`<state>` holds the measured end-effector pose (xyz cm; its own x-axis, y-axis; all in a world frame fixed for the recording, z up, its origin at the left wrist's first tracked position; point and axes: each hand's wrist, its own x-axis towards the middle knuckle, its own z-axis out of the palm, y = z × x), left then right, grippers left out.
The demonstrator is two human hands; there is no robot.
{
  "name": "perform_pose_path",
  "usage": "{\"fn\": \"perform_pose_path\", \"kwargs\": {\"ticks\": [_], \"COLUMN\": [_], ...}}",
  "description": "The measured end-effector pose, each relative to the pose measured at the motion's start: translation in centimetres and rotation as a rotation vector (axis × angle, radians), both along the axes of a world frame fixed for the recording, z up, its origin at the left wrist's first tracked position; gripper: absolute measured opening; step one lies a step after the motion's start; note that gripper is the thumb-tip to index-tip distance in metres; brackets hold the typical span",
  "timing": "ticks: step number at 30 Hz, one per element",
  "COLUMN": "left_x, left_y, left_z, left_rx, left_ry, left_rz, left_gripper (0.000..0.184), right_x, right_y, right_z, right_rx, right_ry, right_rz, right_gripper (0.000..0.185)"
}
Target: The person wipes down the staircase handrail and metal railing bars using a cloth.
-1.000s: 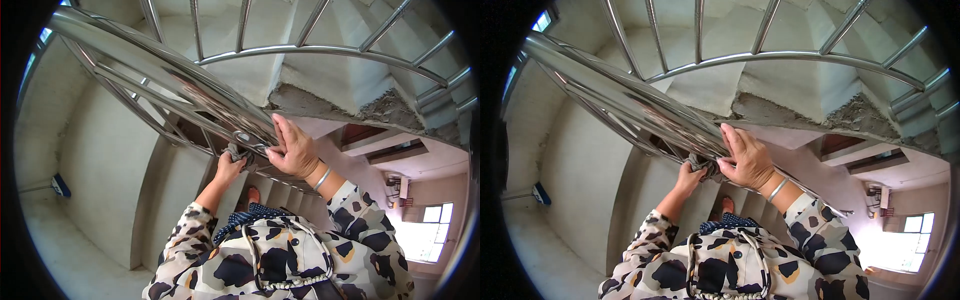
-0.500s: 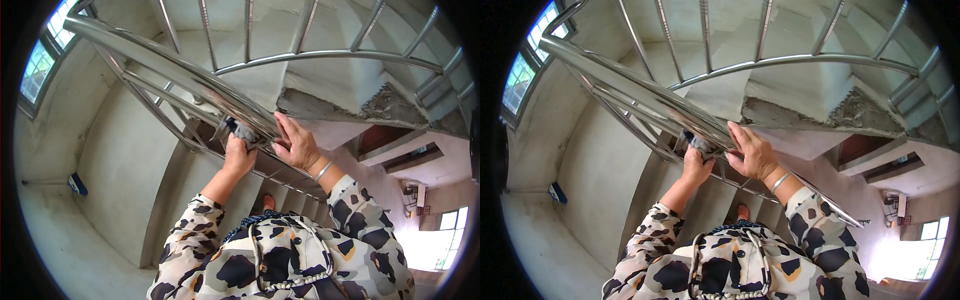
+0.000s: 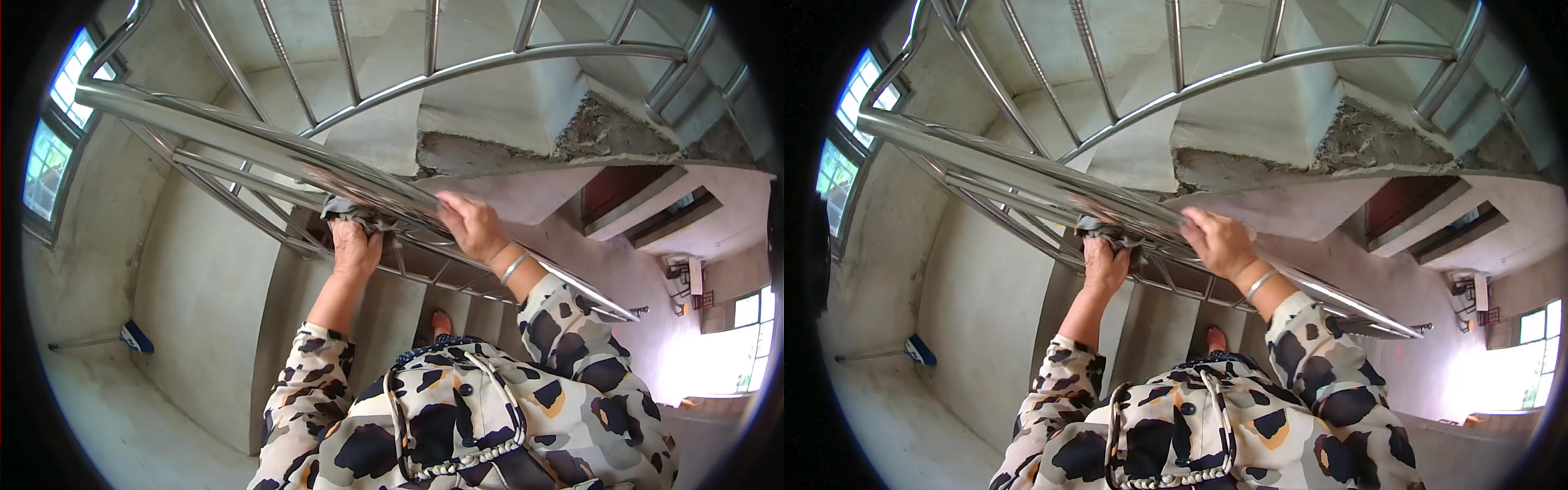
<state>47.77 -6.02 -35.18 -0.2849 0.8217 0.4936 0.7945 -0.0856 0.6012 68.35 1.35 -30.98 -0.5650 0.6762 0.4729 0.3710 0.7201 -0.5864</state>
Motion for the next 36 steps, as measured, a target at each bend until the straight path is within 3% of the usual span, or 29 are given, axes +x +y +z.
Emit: {"fn": "perform_pose_path", "kwargs": {"ticks": [2,4,6,8,9,10,12,13,15,16,18,19,22,25,27,28,32,33,34,35,36], "left_x": [0.1,2.0,3.7,4.9,6.4,7.6,8.2,8.2,7.9,7.5,6.2,5.2,4.6,4.9,4.6,4.1,-0.8,-5.0,-4.0,-4.4,-4.2], "left_y": [-0.1,-1.5,-2.5,-2.9,-3.0,-3.2,-1.6,-1.3,-1.2,-1.2,-1.0,-0.2,-0.2,-1.0,-1.6,-2.0,-1.9,-1.0,-0.2,0.8,1.2], "left_z": [-0.8,-1.9,-3.5,-4.9,-3.4,-2.3,-3.4,-3.7,-1.9,-2.5,-4.8,-5.5,-4.5,-0.8,4.4,7.2,13.4,13.0,16.4,17.5,17.1], "left_rx": [-0.089,-0.029,-0.001,-0.165,0.025,0.07,-0.1,-0.105,0.075,0.07,-0.248,-0.104,-0.118,-0.205,-0.256,-0.373,-0.087,-0.113,-0.054,0.096,0.094], "left_ry": [0.154,0.142,0.007,-0.451,-0.098,-0.142,-0.511,-0.516,0.008,0.009,0.176,0.203,0.139,0.1,0.03,-0.042,-0.086,0.149,0.274,0.685,0.691], "left_rz": [-0.044,-0.05,0.026,-0.276,-0.231,-0.231,-0.276,-0.285,-0.255,-0.263,-0.205,-0.232,-0.237,-0.241,-0.411,-0.441,-0.358,-0.188,-0.243,-0.201,-0.203], "left_gripper": [0.036,0.036,0.039,0.039,0.038,0.038,0.036,0.036,0.034,0.034,0.036,0.039,0.037,0.028,0.016,0.021,0.024,0.023,0.022,0.024,0.024], "right_x": [3.1,6.5,8.4,9.3,9.2,9.1,9.0,9.0,9.0,9.0,8.9,8.9,9.0,8.9,8.8,8.8,8.9,8.9,8.9,8.9,8.9], "right_y": [-0.2,-0.2,0.4,0.4,0.5,0.6,0.5,0.6,0.6,0.6,0.3,0.1,0.4,0.3,0.3,0.2,0.2,0.1,0.1,0.2,0.3], "right_z": [-2.6,-4.7,-6.9,-8.1,-8.1,-8.1,-8.0,-8.2,-8.3,-8.3,-7.9,-8.0,-8.2,-8.3,-8.2,-8.2,-8.0,-7.9,-7.9,-7.9,-8.0], "right_rx": [-0.028,-0.097,-0.123,-0.158,-0.188,-0.216,-0.225,-0.213,-0.184,-0.19,-0.207,-0.209,-0.214,-0.227,-0.2,-0.178,-0.179,-0.173,-0.166,-0.169,-0.169], "right_ry": [0.028,0.016,-0.001,-0.02,-0.014,-0.008,-0.012,-0.009,0.002,0.004,0.023,0.027,0.039,0.025,0.045,0.048,0.095,0.066,0.038,0.043,0.033], "right_rz": [-0.059,-0.173,-0.258,-0.342,-0.355,-0.37,-0.396,-0.402,-0.408,-0.416,-0.412,-0.419,-0.43,-0.453,-0.472,-0.475,-0.44,-0.452,-0.462,-0.461,-0.463], "right_gripper": [0.023,0.024,0.026,0.029,0.03,0.031,0.031,0.03,0.03,0.03,0.029,0.029,0.029,0.028,0.028,0.027,0.027,0.027,0.027,0.027,0.028]}}
